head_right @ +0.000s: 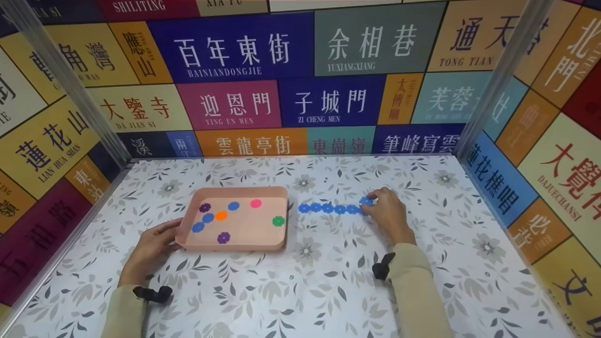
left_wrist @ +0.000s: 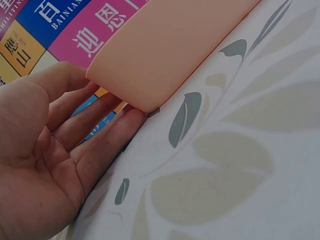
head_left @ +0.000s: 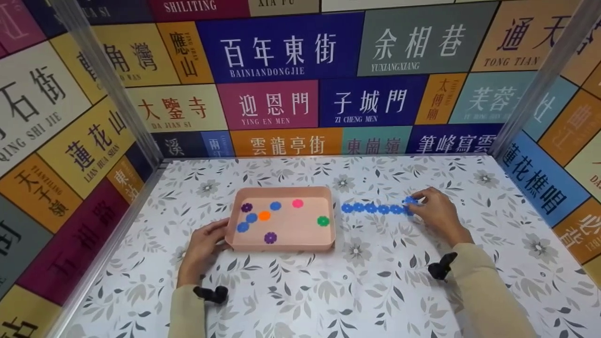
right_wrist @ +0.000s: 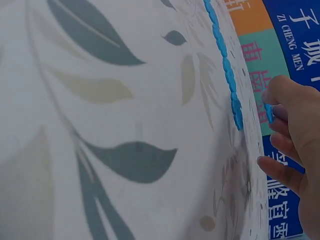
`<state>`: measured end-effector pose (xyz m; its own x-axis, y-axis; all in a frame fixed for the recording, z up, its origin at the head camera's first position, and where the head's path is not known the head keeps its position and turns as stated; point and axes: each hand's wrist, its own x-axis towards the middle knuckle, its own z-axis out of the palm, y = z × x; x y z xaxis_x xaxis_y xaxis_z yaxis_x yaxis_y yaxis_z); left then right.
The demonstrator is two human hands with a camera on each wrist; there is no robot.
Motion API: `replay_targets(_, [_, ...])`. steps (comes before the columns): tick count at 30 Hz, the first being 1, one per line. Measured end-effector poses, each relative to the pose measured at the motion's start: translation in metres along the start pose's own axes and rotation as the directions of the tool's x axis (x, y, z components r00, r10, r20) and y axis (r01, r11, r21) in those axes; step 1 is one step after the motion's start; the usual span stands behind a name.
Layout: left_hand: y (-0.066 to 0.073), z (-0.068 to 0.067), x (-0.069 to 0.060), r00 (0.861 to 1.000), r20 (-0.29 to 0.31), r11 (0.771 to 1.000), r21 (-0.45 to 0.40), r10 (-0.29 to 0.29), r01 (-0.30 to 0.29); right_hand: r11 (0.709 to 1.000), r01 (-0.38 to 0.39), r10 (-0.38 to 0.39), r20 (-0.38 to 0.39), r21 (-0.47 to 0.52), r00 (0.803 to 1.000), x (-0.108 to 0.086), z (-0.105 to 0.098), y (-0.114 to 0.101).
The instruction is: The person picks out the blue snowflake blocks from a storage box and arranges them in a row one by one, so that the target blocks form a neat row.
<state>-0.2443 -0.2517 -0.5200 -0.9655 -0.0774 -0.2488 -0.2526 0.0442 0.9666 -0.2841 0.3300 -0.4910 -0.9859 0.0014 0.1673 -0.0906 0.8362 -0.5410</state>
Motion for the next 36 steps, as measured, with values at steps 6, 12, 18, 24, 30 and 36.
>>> replay_targets(6, [-0.001, -0.001, 0.000, 1.000, 0.003, 1.000, 0.016, 0.002, -0.002, 1.000, -0.020, 0.020, 0.024, 0.007, 1.000, -0.005, -0.006, 0.013])
replay_targets(12, [0.001, 0.000, -0.002, 1.000, 0.005, 1.000, 0.012, -0.011, 0.011, 1.000, -0.029, 0.029, 0.058, -0.010, 0.998, -0.007, -0.007, 0.022])
replay_targets(18, [0.001, 0.001, -0.003, 1.000, 0.001, 1.000, -0.023, 0.000, 0.000, 0.999, -0.025, 0.026, 0.082, -0.024, 0.996, -0.009, -0.008, 0.025])
replay_targets(24, [0.001, 0.001, -0.002, 1.000, -0.008, 1.000, -0.006, -0.009, 0.009, 0.999, -0.019, 0.023, 0.083, -0.039, 0.996, -0.010, -0.008, 0.027])
replay_targets(30, [0.001, -0.001, -0.001, 1.000, 0.001, 1.000, 0.006, -0.008, 0.008, 0.999, -0.013, 0.016, 0.084, -0.034, 0.996, -0.012, -0.007, 0.026])
replay_targets(36, [0.001, 0.000, -0.001, 1.000, -0.004, 1.000, 0.010, -0.009, 0.009, 1.000, -0.020, 0.022, 0.107, -0.020, 0.994, -0.012, -0.009, 0.025])
